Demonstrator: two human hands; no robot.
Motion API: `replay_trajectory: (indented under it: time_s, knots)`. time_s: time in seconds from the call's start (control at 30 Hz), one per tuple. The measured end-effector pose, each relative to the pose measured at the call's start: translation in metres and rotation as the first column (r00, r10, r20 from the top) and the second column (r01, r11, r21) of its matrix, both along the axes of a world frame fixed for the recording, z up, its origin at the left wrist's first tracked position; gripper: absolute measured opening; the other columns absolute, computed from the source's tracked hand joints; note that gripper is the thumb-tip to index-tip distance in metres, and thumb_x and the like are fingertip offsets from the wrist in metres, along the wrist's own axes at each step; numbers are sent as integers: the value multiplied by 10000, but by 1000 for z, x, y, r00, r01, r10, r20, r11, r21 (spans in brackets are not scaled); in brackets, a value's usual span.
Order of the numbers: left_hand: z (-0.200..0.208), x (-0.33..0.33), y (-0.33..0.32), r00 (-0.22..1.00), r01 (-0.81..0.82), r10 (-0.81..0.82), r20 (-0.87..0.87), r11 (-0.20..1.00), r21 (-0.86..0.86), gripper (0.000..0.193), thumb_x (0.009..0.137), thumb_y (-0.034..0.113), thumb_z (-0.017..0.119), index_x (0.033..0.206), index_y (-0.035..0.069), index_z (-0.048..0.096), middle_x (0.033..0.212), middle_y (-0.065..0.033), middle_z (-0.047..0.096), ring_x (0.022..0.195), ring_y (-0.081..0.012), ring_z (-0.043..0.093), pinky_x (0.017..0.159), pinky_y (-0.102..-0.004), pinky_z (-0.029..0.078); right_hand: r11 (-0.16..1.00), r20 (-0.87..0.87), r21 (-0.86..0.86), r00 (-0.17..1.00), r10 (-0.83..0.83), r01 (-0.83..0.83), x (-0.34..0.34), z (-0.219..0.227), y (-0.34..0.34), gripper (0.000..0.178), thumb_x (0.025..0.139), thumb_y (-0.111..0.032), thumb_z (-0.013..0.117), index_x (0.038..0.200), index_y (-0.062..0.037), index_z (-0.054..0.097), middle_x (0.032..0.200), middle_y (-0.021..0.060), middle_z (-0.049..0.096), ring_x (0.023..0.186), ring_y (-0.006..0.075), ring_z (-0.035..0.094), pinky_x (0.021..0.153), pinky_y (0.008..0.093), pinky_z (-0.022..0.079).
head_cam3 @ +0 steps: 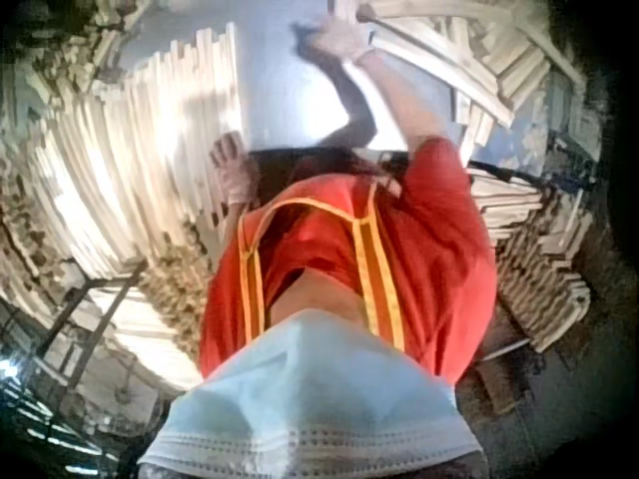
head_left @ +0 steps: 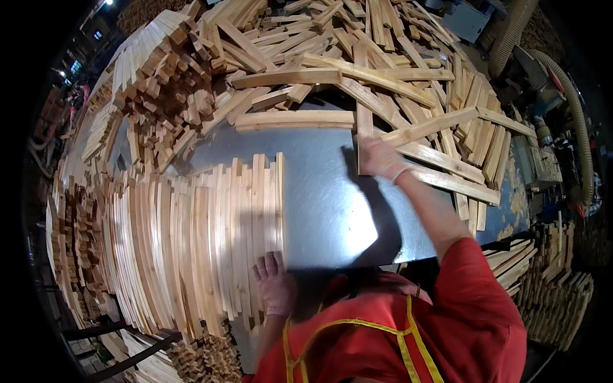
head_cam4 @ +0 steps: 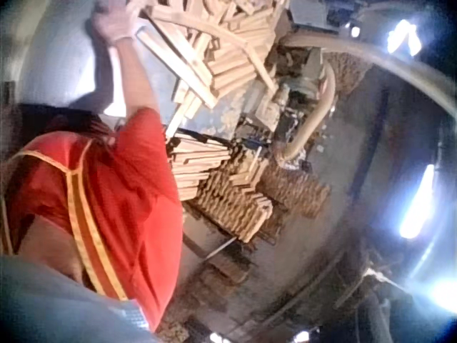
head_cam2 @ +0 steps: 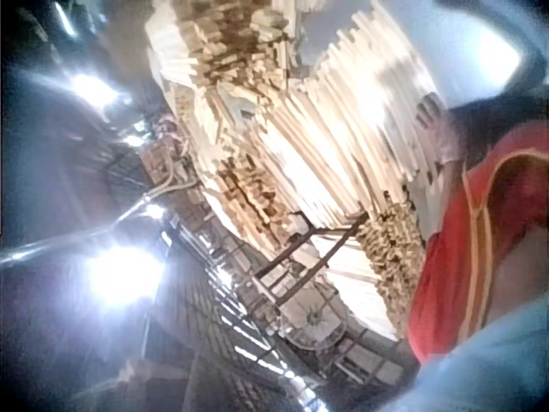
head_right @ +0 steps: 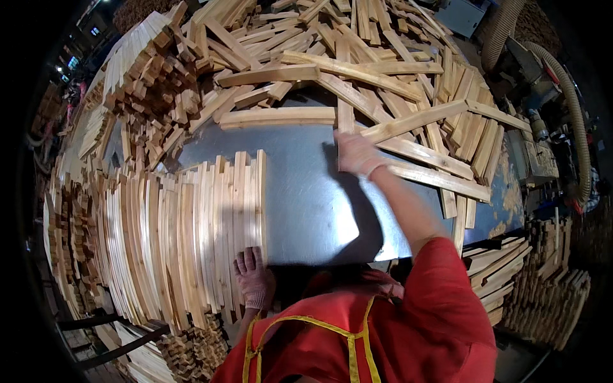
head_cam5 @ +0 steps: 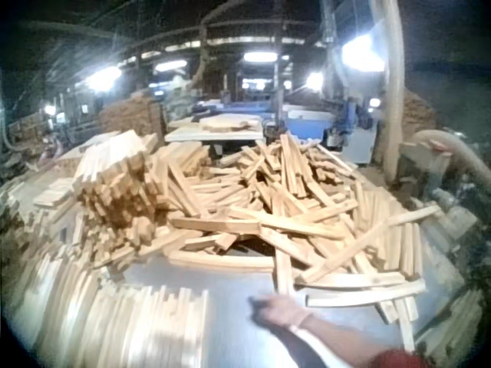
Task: The person repeatedly picks up thin wooden planks from a large pile on a metal table, aligns them, and stacks them into neat bundles. The person then lifts the bundles and places them onto a nearby rack before returning to the table to continue stacking more planks.
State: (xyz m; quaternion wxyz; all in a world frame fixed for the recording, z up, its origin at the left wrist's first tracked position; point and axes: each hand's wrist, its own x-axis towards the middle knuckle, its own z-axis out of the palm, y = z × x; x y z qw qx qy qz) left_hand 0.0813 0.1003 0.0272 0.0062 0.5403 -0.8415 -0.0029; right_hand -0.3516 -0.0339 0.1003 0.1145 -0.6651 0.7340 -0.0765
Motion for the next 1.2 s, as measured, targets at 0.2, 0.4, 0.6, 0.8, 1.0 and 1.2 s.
replay_trajectory:
  time_s: [0.2, 0.4, 0.6, 0.8, 1.0, 1.2]
  knots:
    - [16, -21, -20, 998, -51, 48, 32, 995, 81, 733, 890, 264, 685, 1559, 66, 460, 1503, -227, 521, 1429, -466, 451, 1210, -601, 338, 984, -394, 168, 911, 122, -59, -146, -10, 19, 325, 871, -269, 794, 1182, -176, 771, 1078, 86, 786, 1028, 325, 741, 909, 480, 546]
    - [11, -113, -19, 962, 185, -168, -215, 981, 57, 929, 830, 505, 804, 1568, 55, 464, 1515, -243, 528, 1411, -456, 479, 1159, -578, 406, 780, -95, -362, 852, 515, -511, -8, -34, 83, 443, 765, -205, 793, 1193, -153, 690, 1039, 44, 682, 1056, 307, 664, 986, 491, 512]
    - [8, -153, -33, 996, 36, 12, -84, 835, 549, 902, 840, 432, 775, 1600, 84, 440, 1474, -214, 574, 1294, -432, 602, 1045, -521, 520, 988, 6, -56, 990, -143, 143, -112, -44, 136, 699, 842, -266, 773, 1488, -116, 550, 1305, 179, 674, 1267, 383, 611, 1114, 487, 469]
    - [30, -100, -5, 975, 43, 68, -212, 877, 478, 748, 869, 219, 665, 1571, 66, 458, 1479, -227, 553, 1332, -451, 557, 1105, -558, 466, 897, -197, 398, 973, -120, 191, -129, -31, 155, 767, 891, -304, 711, 1587, -112, 453, 1265, 234, 686, 1143, 391, 686, 986, 484, 544]
    - [0, -33, -14, 994, -86, 87, -63, 996, 16, 700, 900, 171, 641, 1556, 24, 446, 1524, -244, 496, 1445, -472, 437, 1244, -608, 304, 965, 460, 260, 874, -155, 34, -13, -19, 124, 936, 890, -402, 723, 1667, -63, 324, 1248, 287, 700, 1067, 395, 711, 991, 445, 547]
    - [-9, -22, -12, 984, -62, 75, -161, 995, 81, 848, 925, 428, 737, 1583, 18, 395, 1582, -230, 447, 1510, -456, 369, 1248, -611, 281, 850, 747, 256, 465, -476, 460, 114, -57, 36, 634, 967, -417, 651, 1380, 50, 535, 1068, 278, 732, 946, 377, 729, 858, 476, 570]
